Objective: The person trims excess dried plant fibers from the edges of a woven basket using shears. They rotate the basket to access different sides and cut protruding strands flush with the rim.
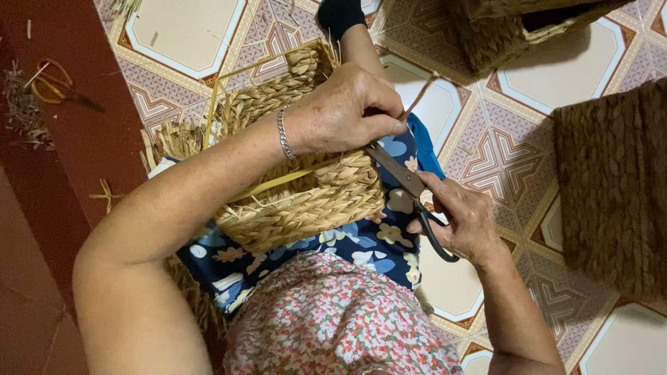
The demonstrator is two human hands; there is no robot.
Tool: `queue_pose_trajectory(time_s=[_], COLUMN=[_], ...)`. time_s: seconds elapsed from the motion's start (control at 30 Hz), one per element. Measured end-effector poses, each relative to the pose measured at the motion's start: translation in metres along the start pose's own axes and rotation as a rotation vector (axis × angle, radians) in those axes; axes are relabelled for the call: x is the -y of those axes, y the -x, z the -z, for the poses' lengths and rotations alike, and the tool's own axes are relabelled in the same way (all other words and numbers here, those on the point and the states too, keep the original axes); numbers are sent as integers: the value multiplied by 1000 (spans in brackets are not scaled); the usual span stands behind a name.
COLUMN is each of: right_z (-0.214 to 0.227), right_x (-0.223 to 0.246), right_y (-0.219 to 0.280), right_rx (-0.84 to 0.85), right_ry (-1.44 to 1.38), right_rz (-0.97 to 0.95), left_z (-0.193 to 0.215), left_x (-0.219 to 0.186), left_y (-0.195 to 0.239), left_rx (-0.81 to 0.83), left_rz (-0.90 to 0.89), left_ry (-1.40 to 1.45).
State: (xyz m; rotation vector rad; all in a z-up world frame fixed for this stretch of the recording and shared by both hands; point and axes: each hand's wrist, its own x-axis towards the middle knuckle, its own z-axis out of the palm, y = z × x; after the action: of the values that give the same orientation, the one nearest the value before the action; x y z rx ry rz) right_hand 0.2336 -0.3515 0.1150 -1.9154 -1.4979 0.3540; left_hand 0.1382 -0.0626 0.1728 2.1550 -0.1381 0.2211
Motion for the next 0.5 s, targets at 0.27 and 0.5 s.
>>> queue_pose_trajectory(time_s=[0.27, 0.5], right_z=[-5, -21], right_x=[-9, -31], right_y=[9, 47], right_rx=[63, -18], right_ry=[206, 107], right_rz=[68, -121], left_z=[-5, 47], left_x=[21, 23], left_y=[-1, 33], left_rx=[-89, -340], left_rz=[117, 125], left_ry=[-53, -89])
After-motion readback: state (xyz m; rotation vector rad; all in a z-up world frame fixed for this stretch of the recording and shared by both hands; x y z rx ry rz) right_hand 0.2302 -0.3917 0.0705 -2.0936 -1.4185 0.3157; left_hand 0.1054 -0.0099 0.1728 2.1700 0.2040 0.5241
